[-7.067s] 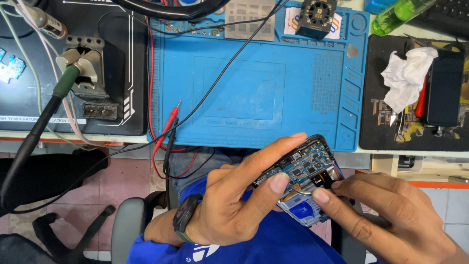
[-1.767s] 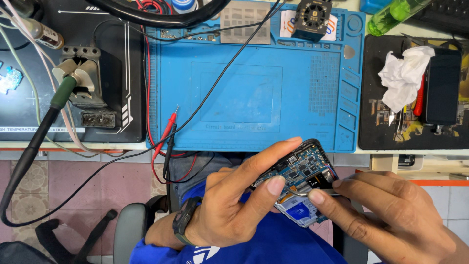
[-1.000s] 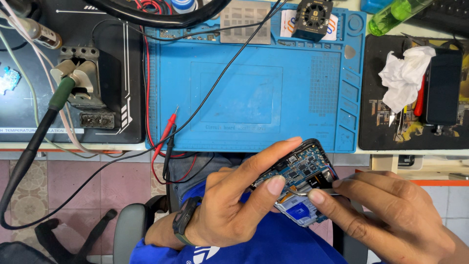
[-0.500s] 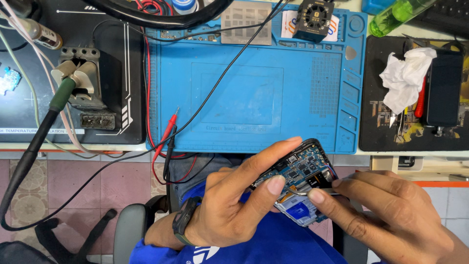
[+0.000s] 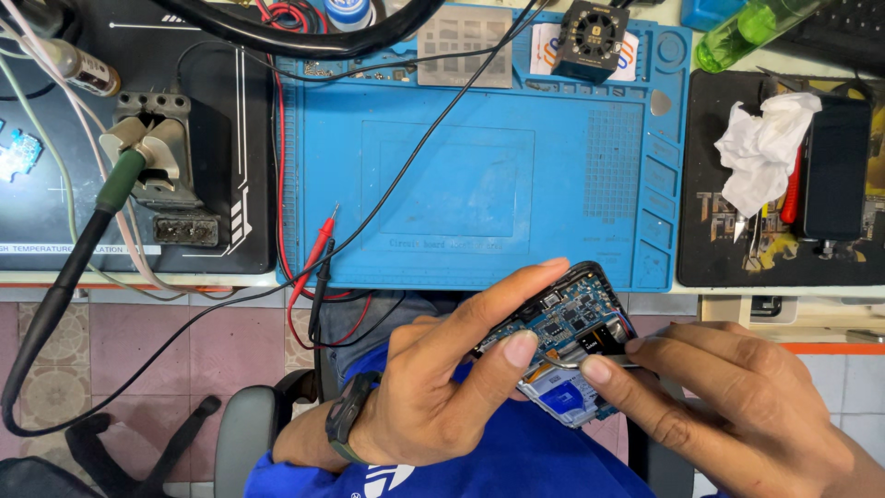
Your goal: The person reassembles a disassembled smartphone by connecting internal ribbon cables and installing the battery. They then power on the device and navigate the interface to verify functionality.
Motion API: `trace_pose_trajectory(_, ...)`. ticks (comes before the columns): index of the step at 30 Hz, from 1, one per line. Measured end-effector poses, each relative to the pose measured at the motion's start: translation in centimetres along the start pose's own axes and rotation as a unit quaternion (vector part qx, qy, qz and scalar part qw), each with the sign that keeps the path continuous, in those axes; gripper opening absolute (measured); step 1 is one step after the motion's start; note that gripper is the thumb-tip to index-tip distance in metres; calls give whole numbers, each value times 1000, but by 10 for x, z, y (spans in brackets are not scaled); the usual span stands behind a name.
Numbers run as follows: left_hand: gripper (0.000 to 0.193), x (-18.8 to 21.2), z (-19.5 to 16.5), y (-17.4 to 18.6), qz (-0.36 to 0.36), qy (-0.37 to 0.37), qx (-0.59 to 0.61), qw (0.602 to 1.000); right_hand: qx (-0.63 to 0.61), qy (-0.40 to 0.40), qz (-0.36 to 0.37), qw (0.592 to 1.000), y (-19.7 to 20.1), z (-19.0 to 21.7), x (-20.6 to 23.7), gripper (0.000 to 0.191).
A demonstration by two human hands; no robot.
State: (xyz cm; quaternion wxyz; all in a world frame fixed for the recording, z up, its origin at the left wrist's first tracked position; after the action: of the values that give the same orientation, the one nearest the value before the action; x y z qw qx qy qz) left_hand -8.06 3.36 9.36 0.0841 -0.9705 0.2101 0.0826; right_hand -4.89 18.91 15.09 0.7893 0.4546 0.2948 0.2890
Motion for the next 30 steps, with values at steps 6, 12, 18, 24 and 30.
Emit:
trace_pose_trajectory(6,42,1,1,0,0,6,3,1000,29,-24,-24,999,4,3,-2,40)
trace_pose_trajectory(12,42,1,-1,1,-5,4,-23,1000,36,-83,-38,995,13,3,3,42)
trace_pose_trajectory(18,43,-4,10,16,-51,53,67,995,-204,-218,-314,901,20,-58,75,52)
trace_pose_trajectory(24,43,-6,26,26,-74,51,60,994,-504,-284,-248,777,-81,-99,95,62)
trace_pose_trajectory(30,38,-20,45,26,-148,-48,190,969,-435,-289,-251,815,-105,-84,85,21)
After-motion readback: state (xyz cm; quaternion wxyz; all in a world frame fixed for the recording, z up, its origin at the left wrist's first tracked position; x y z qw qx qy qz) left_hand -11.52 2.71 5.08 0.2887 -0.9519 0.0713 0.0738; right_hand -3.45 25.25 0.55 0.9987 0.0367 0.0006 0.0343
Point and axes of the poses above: each hand's wrist, its own x-axis away from the middle knuckle, its own y-axis out of the back of the hand, z = x × y, the point moved 9 cm from there along -x, towards the middle knuckle, and after that the axes turned 1 degree about x, right-handed, at the moved point
